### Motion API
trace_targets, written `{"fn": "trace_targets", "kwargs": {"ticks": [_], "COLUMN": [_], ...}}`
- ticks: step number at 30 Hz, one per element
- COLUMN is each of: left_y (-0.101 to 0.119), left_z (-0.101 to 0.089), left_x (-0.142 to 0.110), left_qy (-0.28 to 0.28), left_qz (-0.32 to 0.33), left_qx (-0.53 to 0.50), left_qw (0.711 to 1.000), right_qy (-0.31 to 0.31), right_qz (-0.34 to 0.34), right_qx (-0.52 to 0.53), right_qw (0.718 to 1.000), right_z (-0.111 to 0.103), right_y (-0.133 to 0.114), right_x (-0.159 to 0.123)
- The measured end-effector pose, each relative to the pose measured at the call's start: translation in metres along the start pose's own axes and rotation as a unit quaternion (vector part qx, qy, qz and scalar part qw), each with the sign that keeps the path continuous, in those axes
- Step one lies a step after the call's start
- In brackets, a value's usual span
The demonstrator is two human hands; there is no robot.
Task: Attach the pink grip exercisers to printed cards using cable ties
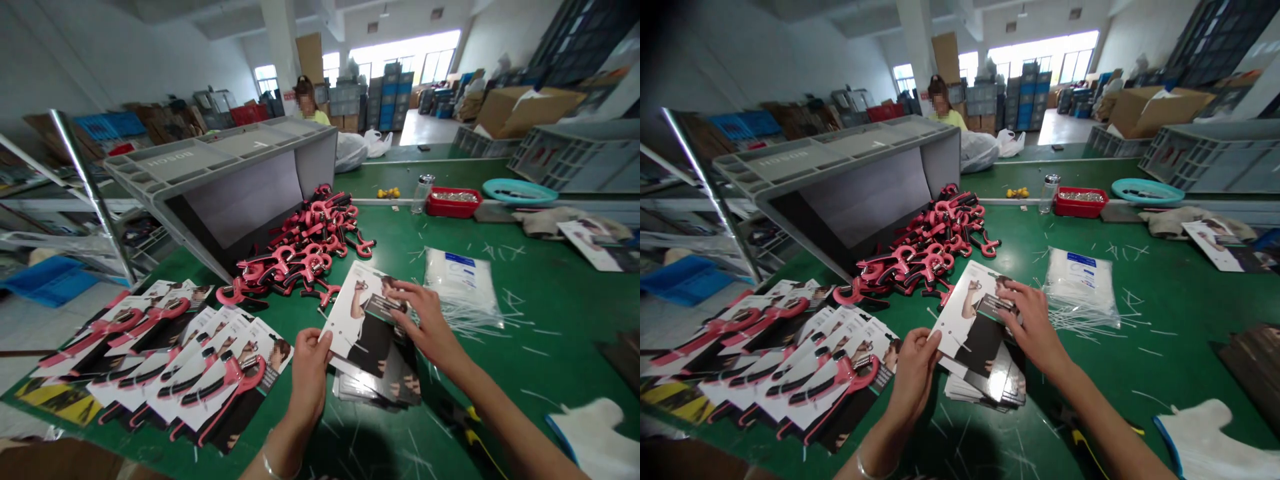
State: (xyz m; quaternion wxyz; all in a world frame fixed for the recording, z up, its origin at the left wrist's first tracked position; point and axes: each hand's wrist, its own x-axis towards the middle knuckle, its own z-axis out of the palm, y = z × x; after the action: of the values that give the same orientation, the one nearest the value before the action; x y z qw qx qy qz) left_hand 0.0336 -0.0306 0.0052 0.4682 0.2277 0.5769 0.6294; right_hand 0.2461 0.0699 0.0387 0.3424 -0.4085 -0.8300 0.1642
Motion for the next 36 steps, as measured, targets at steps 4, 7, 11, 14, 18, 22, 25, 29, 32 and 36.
{"fn": "trace_targets", "kwargs": {"ticks": [4,7,11,14,18,22,25,29,32,36], "left_y": [-0.001,0.020,0.040,0.028,0.003,0.005,0.033,0.092,0.123,0.112], "left_z": [-0.016,-0.031,-0.034,-0.017,0.008,0.007,-0.012,-0.029,-0.016,0.021], "left_x": [-0.017,-0.006,0.059,0.109,0.132,0.130,0.125,0.104,0.079,0.066], "left_qy": [-0.093,-0.218,-0.103,-0.170,-0.154,-0.147,-0.119,-0.068,-0.206,-0.319], "left_qz": [-0.018,0.004,0.247,0.292,0.295,0.308,0.318,0.287,0.164,0.007], "left_qx": [0.129,0.293,0.553,0.666,0.685,0.678,0.659,0.447,0.249,0.190], "left_qw": [0.987,0.931,0.789,0.665,0.648,0.651,0.671,0.844,0.932,0.929], "right_qy": [0.011,-0.017,-0.041,-0.039,-0.026,-0.002,-0.014,-0.020,-0.050,-0.231], "right_qz": [0.042,0.042,0.038,0.040,0.029,0.056,0.122,0.148,0.135,0.188], "right_qx": [-0.022,-0.034,-0.022,-0.021,-0.012,0.029,0.089,0.149,0.208,0.391], "right_qw": [0.999,0.998,0.998,0.998,0.999,0.998,0.988,0.978,0.968,0.871], "right_z": [0.027,0.034,0.028,0.025,0.017,-0.005,-0.023,-0.032,-0.031,-0.023], "right_y": [0.017,0.025,0.029,0.026,0.022,0.019,0.011,-0.016,-0.042,-0.055], "right_x": [-0.039,-0.051,-0.045,-0.040,-0.045,-0.055,-0.055,-0.033,-0.004,0.020]}}
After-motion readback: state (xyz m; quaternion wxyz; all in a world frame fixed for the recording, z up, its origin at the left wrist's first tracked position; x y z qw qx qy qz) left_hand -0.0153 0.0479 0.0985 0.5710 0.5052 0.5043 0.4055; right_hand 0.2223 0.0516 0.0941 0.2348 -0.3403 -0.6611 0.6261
